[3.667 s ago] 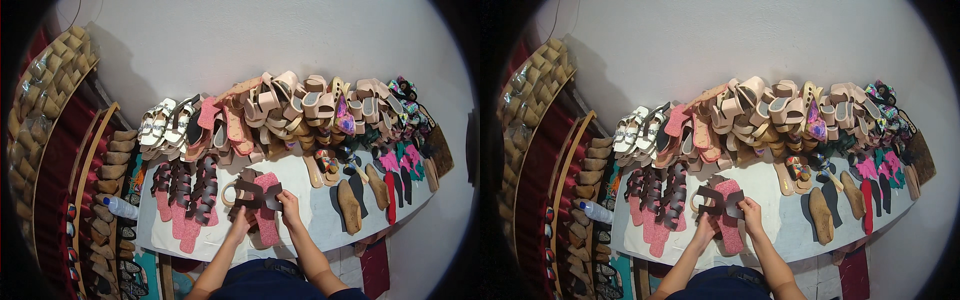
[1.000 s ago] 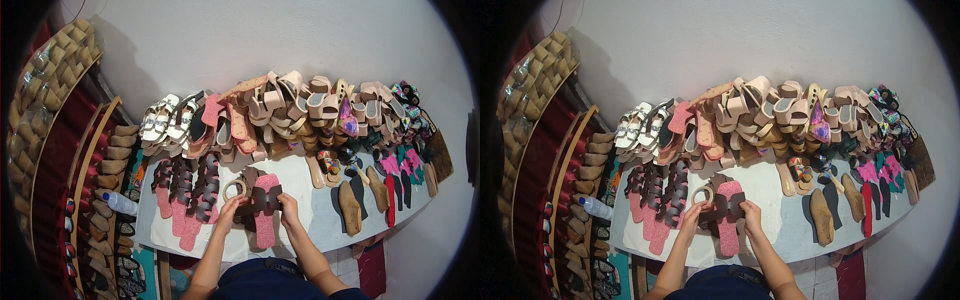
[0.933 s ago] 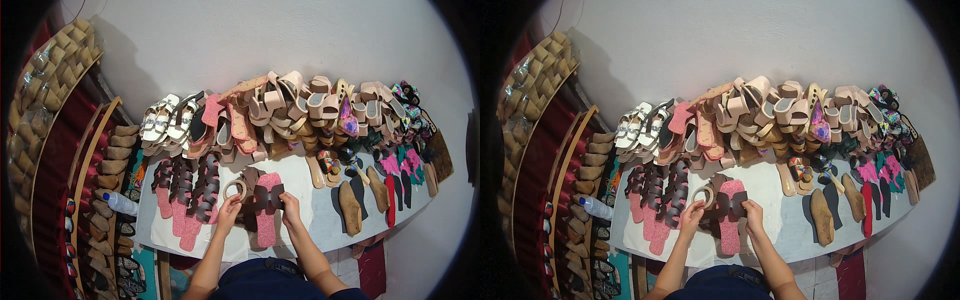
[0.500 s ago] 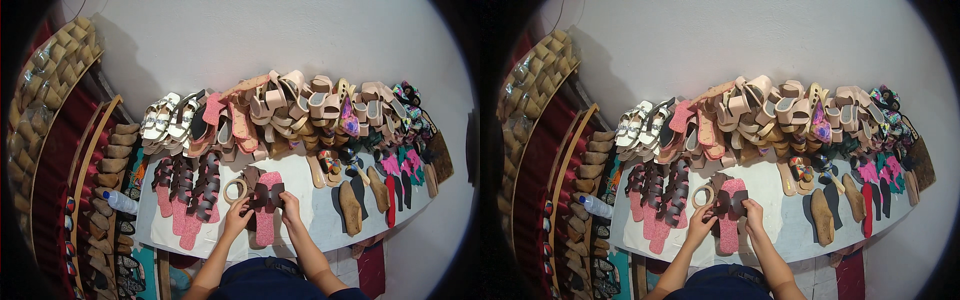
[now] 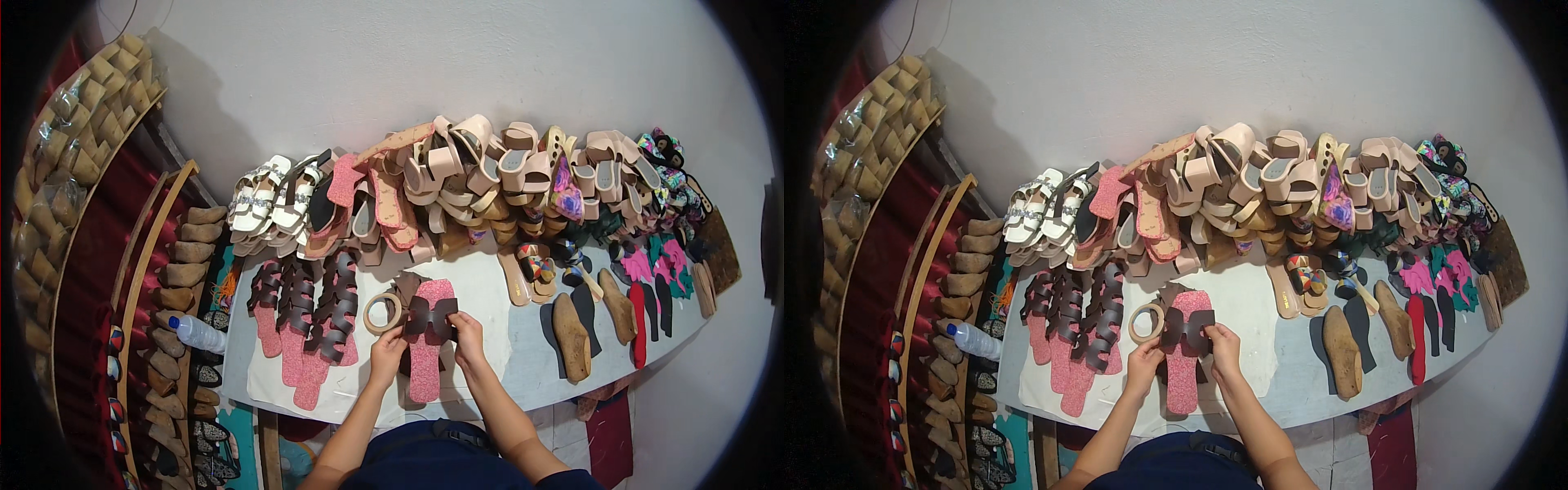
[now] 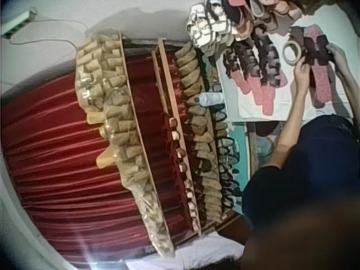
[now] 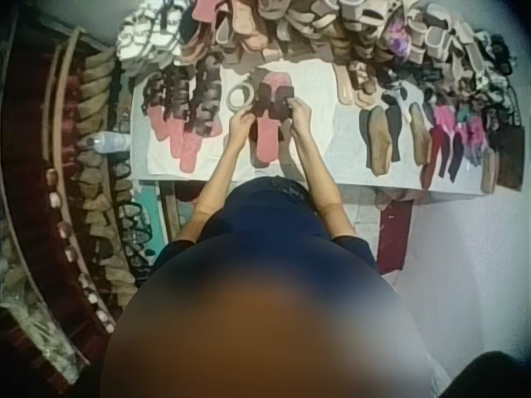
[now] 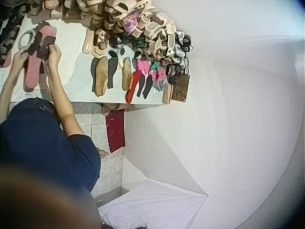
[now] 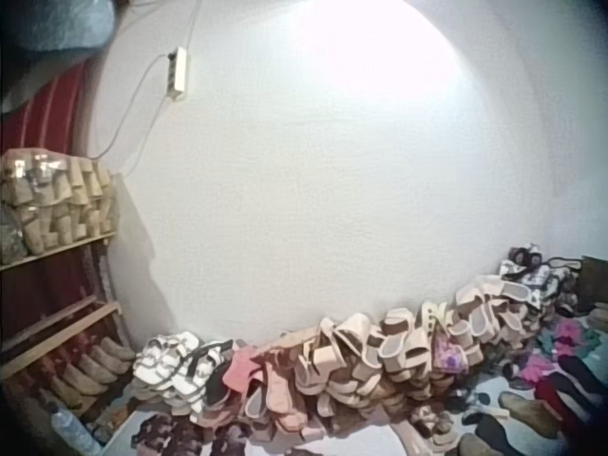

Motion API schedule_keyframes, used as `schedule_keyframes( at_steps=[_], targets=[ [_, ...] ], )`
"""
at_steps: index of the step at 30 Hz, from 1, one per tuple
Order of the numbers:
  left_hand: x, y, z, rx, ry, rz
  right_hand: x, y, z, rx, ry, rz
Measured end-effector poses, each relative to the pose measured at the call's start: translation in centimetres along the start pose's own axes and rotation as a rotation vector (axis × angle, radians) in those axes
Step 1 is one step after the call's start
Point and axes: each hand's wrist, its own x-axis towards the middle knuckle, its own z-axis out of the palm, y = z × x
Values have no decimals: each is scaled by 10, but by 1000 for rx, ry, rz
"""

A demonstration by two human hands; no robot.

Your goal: Assembling shoe uppers onto pink insoles at a workbench in a shoe manufacturing facility.

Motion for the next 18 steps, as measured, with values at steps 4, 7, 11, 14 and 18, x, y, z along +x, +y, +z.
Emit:
schedule_keyframes(
  at_steps=[4,7,11,14,18],
  targets=[
    [-2,-3,0,-170,15,-70,-3,0,4,-20,2,-7],
    [-5,-2,0,-312,-17,-112,-1,3,3,-21,9,-15],
    [-8,11,5,-481,-63,-236,4,8,-2,-41,28,-64],
    [-10,17,8,-419,-78,-256,4,8,-2,-29,46,-61],
    [-10,16,10,-329,-103,-232,3,7,-1,-20,52,-66]
  ],
)
